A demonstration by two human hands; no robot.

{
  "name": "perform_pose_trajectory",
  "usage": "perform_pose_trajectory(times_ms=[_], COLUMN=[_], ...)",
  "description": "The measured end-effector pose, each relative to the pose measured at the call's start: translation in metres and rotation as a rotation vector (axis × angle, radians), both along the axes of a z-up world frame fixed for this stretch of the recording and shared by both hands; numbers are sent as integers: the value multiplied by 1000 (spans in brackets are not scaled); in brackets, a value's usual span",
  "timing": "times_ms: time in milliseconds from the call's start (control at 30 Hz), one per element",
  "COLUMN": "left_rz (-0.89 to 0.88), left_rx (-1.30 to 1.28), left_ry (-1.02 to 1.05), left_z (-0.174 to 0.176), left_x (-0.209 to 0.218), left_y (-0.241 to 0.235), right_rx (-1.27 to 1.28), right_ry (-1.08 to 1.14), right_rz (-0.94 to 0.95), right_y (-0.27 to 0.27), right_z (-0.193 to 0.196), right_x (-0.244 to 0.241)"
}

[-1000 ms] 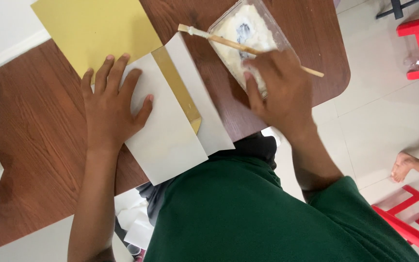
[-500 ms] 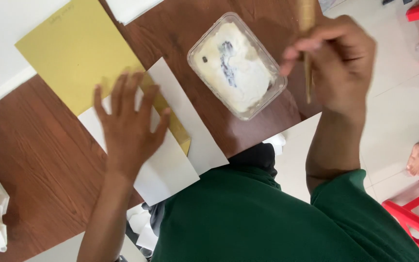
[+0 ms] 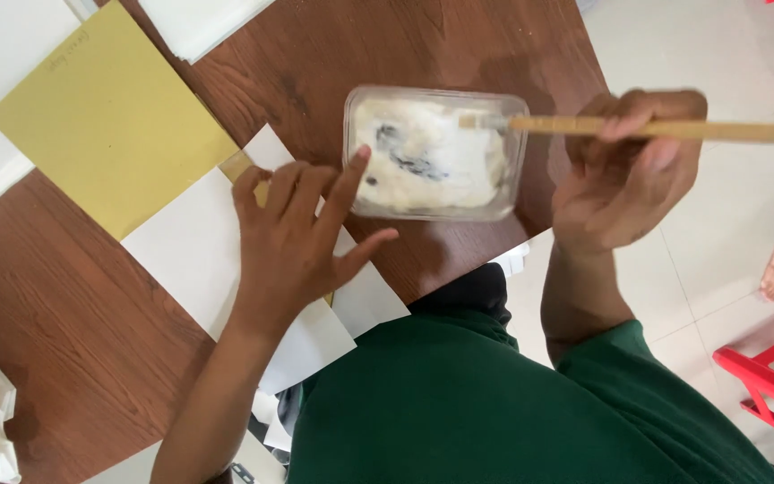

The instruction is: The person applies glue to a folded white paper structure using a brush, then folds and presses the edges to seal them. They repeat this process with another sheet of white paper, applying glue to the edges and folding them over a yellow backing sheet.

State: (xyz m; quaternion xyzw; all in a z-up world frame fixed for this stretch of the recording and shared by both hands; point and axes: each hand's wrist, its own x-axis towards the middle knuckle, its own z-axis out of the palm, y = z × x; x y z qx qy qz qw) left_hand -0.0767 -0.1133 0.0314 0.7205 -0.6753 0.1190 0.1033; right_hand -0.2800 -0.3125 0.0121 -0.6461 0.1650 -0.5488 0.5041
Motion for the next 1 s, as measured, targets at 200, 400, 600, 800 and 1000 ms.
perform_pose_trajectory(times_ms=[200, 400, 600, 800, 1000], left_rz=[10, -44, -27, -43, -44], left_rx=[144, 232, 198, 205, 198], left_ry=[219, 358, 332, 332, 290], left_z=[-1, -6, -7, -4, -1], left_x=[1, 7, 7, 8, 7], left_y=[-10, -23, -25, -27, -30], right_rx=[-39, -352, -305, -78, -421], right_ry=[-24, 78, 194, 21, 2], right_rz=[-53, -154, 71, -18, -240], right_y=[15, 19, 22, 18, 14], right_z=[-35, -49, -37, -54, -51], right_x=[3, 3, 6, 3, 11])
